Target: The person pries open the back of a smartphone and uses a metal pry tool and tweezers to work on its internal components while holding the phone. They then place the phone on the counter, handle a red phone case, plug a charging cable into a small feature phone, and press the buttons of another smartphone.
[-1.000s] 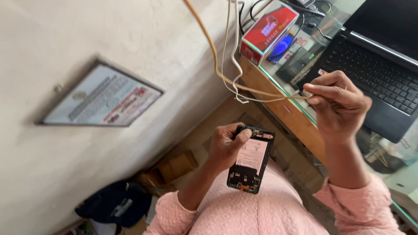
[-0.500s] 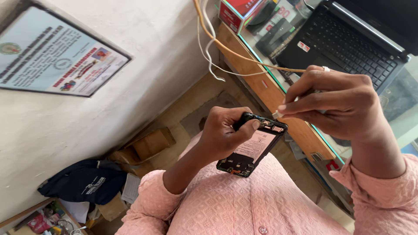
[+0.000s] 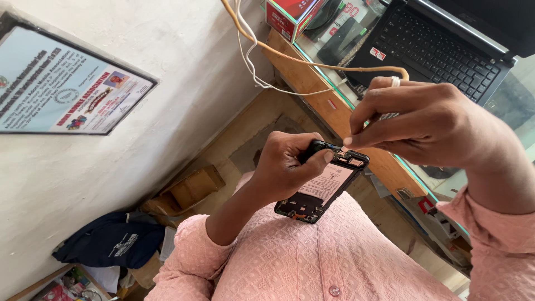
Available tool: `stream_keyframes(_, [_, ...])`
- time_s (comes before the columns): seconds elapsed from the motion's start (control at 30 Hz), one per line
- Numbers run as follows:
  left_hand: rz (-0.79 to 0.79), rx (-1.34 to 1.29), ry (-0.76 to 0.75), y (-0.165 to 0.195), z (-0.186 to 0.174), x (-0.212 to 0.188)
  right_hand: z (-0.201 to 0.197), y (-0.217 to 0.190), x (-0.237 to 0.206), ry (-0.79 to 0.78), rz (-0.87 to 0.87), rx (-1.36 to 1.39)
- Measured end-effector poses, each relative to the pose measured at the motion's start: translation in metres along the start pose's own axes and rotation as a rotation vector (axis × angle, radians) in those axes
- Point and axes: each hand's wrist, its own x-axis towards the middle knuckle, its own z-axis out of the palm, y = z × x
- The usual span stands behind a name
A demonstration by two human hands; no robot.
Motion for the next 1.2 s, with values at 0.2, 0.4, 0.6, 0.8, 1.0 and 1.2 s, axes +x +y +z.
stream_keyframes(0.2, [0.01, -0.019, -0.047, -0.006, 0.0, 0.008, -0.011, 0.002, 0.006, -0.171, 0.039, 0.044])
stream_keyframes(0.4, [0.027, -0.058, -0.091, -0.015, 0.002, 0.006, -0.007, 0.007, 0.004, -0.247, 0.13, 0.155])
stream_keyframes(0.6, [0.053, 0.084, -0.083, -0.032, 0.003, 0.018, 0.0, 0.007, -0.007, -0.152, 0.096, -0.075])
stream_keyframes(0.8, [-0.118, -0.207, -0.044, -0.043, -0.002, 0.022, 0.026, 0.005, -0.04, 0.181, -0.06, -0.41])
stream_keyframes(1.0, [-0.287, -0.386, -0.111, -0.061, 0.001, 0.027, 0.097, -0.007, -0.082, 0.266, -0.038, -0.821])
stream_keyframes(1.2, [-0.382, -0.372, -0.181, -0.077, 0.009, 0.027, 0.142, -0.011, -0.092, 0.377, 0.12, -0.827])
